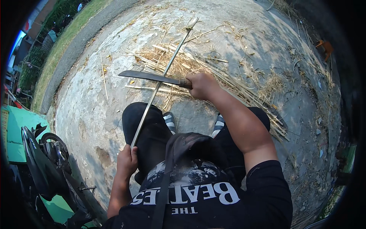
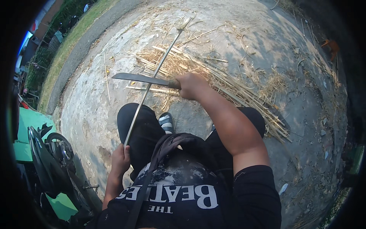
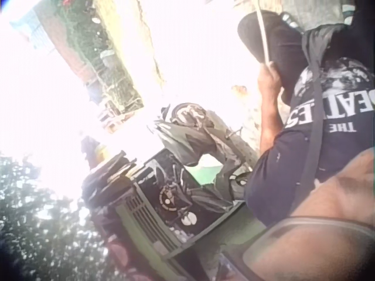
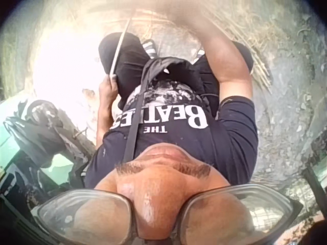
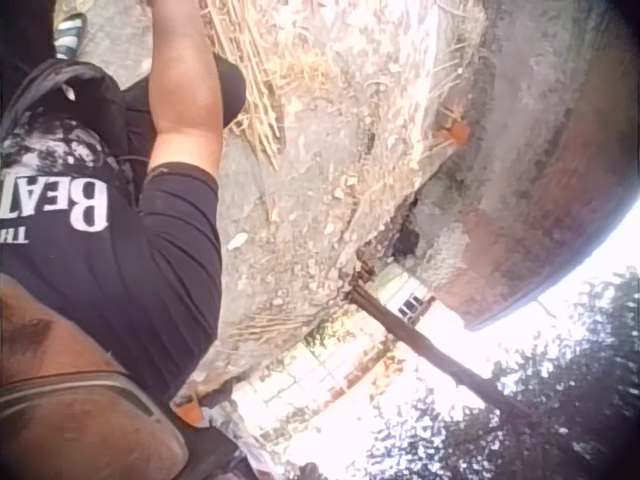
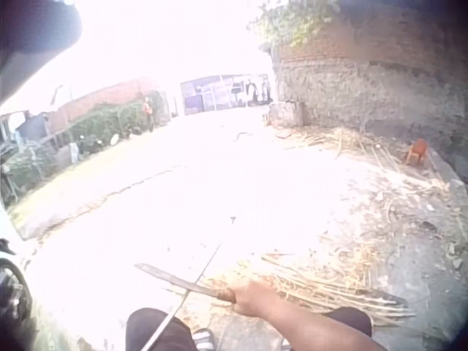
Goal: The person strips the outer layer from a bamboo stalk using a machete, repeatedly pulling the stalk through the blade while holding it against their leg.
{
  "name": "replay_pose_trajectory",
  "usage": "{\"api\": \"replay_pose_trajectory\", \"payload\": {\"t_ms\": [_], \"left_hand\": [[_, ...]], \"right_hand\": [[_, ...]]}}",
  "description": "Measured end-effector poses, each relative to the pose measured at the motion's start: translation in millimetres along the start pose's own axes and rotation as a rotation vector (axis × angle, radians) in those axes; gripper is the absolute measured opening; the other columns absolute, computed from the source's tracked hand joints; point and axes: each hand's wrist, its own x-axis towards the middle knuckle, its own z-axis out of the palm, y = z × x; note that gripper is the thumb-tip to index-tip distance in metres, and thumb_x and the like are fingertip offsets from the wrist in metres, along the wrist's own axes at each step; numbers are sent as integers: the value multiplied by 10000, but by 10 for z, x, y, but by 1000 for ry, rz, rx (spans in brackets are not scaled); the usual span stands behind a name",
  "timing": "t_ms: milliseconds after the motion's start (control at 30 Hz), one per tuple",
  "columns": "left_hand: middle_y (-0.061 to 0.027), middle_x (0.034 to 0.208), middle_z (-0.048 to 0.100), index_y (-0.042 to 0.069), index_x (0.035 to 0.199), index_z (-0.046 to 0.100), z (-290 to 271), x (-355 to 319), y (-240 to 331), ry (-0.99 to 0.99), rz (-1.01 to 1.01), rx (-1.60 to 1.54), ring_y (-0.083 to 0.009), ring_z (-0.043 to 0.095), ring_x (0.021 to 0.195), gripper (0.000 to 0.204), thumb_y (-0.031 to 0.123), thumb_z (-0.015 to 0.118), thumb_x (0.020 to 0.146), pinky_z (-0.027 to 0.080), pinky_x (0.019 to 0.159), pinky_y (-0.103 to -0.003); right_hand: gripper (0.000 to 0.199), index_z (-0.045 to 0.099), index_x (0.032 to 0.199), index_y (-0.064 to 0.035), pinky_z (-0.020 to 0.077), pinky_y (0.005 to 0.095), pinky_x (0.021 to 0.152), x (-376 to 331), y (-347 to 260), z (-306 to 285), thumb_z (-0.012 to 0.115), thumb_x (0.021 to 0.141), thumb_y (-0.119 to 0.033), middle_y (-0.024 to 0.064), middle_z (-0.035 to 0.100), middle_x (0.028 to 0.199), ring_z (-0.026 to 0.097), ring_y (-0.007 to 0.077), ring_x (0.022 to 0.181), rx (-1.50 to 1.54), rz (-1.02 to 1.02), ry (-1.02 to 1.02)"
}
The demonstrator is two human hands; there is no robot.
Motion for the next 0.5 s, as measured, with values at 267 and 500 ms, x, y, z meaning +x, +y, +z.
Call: {"api": "replay_pose_trajectory", "payload": {"t_ms": [267, 500], "left_hand": [[-251, 640, 564, 16, 795, 496, 95, -34, -67, 54, 27, -76, -502, 592, 641, 421, 350, 544, 1047, 436, 550, -527], [-272, 686, 601, 16, 816, 502, 26, -11, -78, 1, 17, -38, -513, 613, 685, 405, 348, 553, 1042, 455, 571, -537]], "right_hand": [[199, 708, 986, -153, 565, 460, 843, -10, -135, -216, 700, 787, -162, 129, 728, 926, 712, 347, 937, -81, -63, -125], [173, 677, 950, -118, 561, 483, 799, -10, -95, -29, 686, 782, -156, 138, 725, 890, 715, 353, 874, -3, -32, 48]]}}
